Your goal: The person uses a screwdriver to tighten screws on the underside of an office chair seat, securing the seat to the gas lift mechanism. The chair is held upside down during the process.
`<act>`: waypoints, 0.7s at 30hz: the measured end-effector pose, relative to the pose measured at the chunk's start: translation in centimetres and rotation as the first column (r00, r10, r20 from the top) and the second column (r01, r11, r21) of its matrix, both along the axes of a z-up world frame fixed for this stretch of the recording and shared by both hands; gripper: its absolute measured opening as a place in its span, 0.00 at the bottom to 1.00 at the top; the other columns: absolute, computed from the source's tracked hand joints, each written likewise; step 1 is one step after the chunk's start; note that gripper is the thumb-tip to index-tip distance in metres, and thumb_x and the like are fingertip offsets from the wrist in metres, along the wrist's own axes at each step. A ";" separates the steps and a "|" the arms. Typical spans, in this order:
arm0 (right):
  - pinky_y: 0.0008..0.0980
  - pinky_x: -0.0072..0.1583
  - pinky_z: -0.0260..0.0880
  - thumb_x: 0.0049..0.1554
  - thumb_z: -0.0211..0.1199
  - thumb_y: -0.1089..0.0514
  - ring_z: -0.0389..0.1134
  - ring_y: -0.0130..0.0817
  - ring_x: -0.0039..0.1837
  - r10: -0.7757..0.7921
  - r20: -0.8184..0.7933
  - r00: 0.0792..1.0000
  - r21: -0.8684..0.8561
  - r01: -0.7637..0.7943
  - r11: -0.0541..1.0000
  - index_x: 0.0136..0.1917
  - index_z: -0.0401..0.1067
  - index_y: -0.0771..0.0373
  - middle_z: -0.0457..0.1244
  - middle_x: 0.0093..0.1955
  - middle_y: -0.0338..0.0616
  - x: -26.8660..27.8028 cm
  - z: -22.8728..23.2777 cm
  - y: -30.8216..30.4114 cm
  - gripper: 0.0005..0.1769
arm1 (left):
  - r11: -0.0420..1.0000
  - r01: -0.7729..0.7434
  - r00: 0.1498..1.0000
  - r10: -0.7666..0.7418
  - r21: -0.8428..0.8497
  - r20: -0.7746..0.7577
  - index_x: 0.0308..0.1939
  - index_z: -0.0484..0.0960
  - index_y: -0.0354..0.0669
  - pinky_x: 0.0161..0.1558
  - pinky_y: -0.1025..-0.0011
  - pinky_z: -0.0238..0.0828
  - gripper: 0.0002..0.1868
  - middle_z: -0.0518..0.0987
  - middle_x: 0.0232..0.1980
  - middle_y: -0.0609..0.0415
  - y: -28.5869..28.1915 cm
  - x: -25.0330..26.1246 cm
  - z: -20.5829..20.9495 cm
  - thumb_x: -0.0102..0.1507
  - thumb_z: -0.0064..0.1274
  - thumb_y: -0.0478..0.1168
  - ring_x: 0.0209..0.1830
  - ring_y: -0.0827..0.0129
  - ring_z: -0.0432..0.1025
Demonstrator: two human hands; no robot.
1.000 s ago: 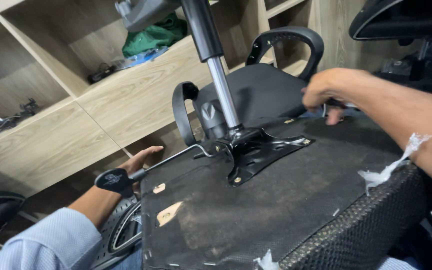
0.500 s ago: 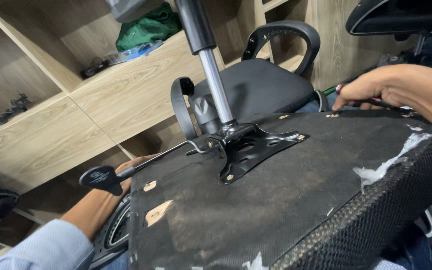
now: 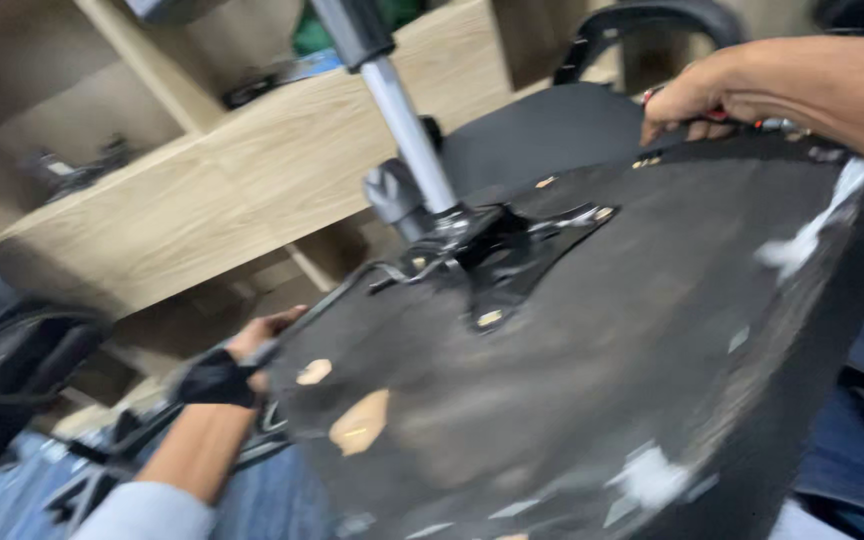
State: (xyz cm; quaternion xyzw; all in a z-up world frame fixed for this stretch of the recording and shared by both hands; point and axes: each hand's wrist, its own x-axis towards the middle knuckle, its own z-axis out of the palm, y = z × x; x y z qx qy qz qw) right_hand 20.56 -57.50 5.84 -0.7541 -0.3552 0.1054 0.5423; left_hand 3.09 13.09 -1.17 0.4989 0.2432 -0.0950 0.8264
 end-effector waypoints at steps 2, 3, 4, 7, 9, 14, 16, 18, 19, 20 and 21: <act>0.48 0.54 0.62 0.64 0.58 0.49 0.63 0.37 0.36 -0.347 -0.012 0.938 -0.480 0.299 0.825 0.51 0.77 0.73 0.63 0.35 0.45 2.7 1.5 5.1 0.21 | 0.974 -0.099 0.995 0.099 0.203 0.010 0.61 0.78 0.41 0.62 0.63 0.69 0.20 0.81 0.57 0.47 -0.7 0.0 -2.5 0.66 0.48 0.43 0.56 0.59 0.75; 0.60 0.59 0.59 0.67 0.60 0.46 0.60 0.43 0.32 -0.513 0.057 0.857 -0.673 0.412 0.614 0.46 0.79 0.75 0.60 0.31 0.46 2.6 2.4 6.7 0.26 | 0.966 -0.108 0.994 0.100 0.233 0.044 0.60 0.78 0.40 0.61 0.63 0.69 0.20 0.81 0.56 0.46 -0.1 -0.9 -3.1 0.67 0.48 0.43 0.55 0.59 0.75; 0.50 0.57 0.63 0.63 0.59 0.51 0.64 0.40 0.40 -0.178 0.039 0.983 -0.476 0.175 0.862 0.50 0.77 0.74 0.64 0.38 0.46 1.8 2.1 7.2 0.20 | 0.965 -0.072 0.996 0.059 0.252 0.061 0.60 0.78 0.39 0.59 0.63 0.70 0.20 0.82 0.55 0.46 -0.1 -1.5 -3.2 0.67 0.47 0.43 0.53 0.59 0.76; 0.31 0.43 0.65 0.59 0.59 0.55 0.69 0.35 0.42 -0.105 0.148 0.983 -0.209 0.135 0.969 0.49 0.74 0.72 0.72 0.44 0.46 -1.7 3.6 6.2 0.16 | 0.937 0.083 0.984 -0.131 0.339 0.121 0.59 0.78 0.36 0.55 0.64 0.73 0.20 0.83 0.53 0.44 -0.2 -2.6 -2.3 0.67 0.45 0.42 0.50 0.60 0.77; 0.35 0.31 0.59 0.61 0.62 0.50 0.65 0.36 0.28 -0.672 0.155 0.724 -0.428 0.663 0.614 0.40 0.76 0.74 0.72 0.34 0.50 -4.1 4.8 5.6 0.21 | 0.899 0.183 0.949 -0.267 0.397 0.167 0.58 0.78 0.35 0.52 0.64 0.75 0.20 0.83 0.51 0.44 -1.4 -2.8 -0.7 0.67 0.44 0.42 0.48 0.60 0.78; 0.32 0.25 0.60 0.60 0.65 0.40 0.62 0.36 0.22 -0.681 0.388 0.621 -0.680 0.692 0.243 0.32 0.77 0.70 0.66 0.24 0.51 -12.4 1.0 2.3 0.30 | 0.906 0.294 0.922 -0.352 0.305 0.159 0.56 0.78 0.30 0.46 0.65 0.79 0.20 0.85 0.48 0.41 -3.0 -5.9 2.1 0.67 0.42 0.41 0.42 0.62 0.80; 0.31 0.26 0.51 0.59 0.65 0.33 0.57 0.33 0.23 -0.833 0.180 0.523 -0.715 0.652 0.255 0.32 0.76 0.71 0.63 0.24 0.49 -15.8 -1.1 0.9 0.36 | 0.876 0.464 0.865 -0.480 0.133 0.148 0.58 0.78 0.27 0.40 0.65 0.80 0.21 0.85 0.47 0.38 -3.9 -5.5 4.0 0.70 0.41 0.42 0.40 0.60 0.81; 0.28 0.26 0.46 0.57 0.66 0.29 0.54 0.29 0.24 -0.864 -0.209 0.458 -0.639 0.605 0.475 0.32 0.75 0.70 0.62 0.26 0.47 -18.6 -2.6 0.5 0.39 | 0.685 0.723 0.686 -0.696 -0.093 0.209 0.62 0.75 0.19 0.32 0.67 0.80 0.22 0.84 0.50 0.34 -4.1 -5.1 6.1 0.76 0.44 0.41 0.40 0.57 0.82; 0.27 0.26 0.45 0.56 0.68 0.30 0.54 0.28 0.25 -0.818 -0.408 0.406 -0.537 0.618 0.575 0.32 0.72 0.68 0.62 0.27 0.45 -20.2 -3.2 0.8 0.37 | 0.785 0.619 0.780 -0.619 0.039 0.089 0.60 0.76 0.23 0.35 0.66 0.80 0.23 0.84 0.48 0.37 -4.5 -4.5 6.6 0.73 0.44 0.44 0.39 0.59 0.81; 0.26 0.26 0.43 0.55 0.70 0.31 0.53 0.26 0.25 -0.721 -0.593 0.357 -0.411 0.636 0.653 0.33 0.70 0.66 0.61 0.28 0.44 -21.4 -3.5 1.3 0.35 | 0.845 0.501 0.862 -0.507 0.185 -0.017 0.58 0.77 0.28 0.37 0.66 0.81 0.24 0.84 0.46 0.40 -4.8 -4.0 7.0 0.70 0.44 0.47 0.37 0.62 0.81; 0.27 0.27 0.46 0.54 0.70 0.35 0.53 0.27 0.26 -0.719 -0.602 0.347 -0.359 0.687 0.632 0.34 0.70 0.64 0.60 0.29 0.42 -22.1 -3.7 2.2 0.30 | 0.861 0.378 0.925 -0.367 0.339 -0.100 0.56 0.78 0.32 0.40 0.66 0.81 0.24 0.85 0.44 0.43 -5.1 -3.7 7.2 0.67 0.45 0.50 0.36 0.64 0.81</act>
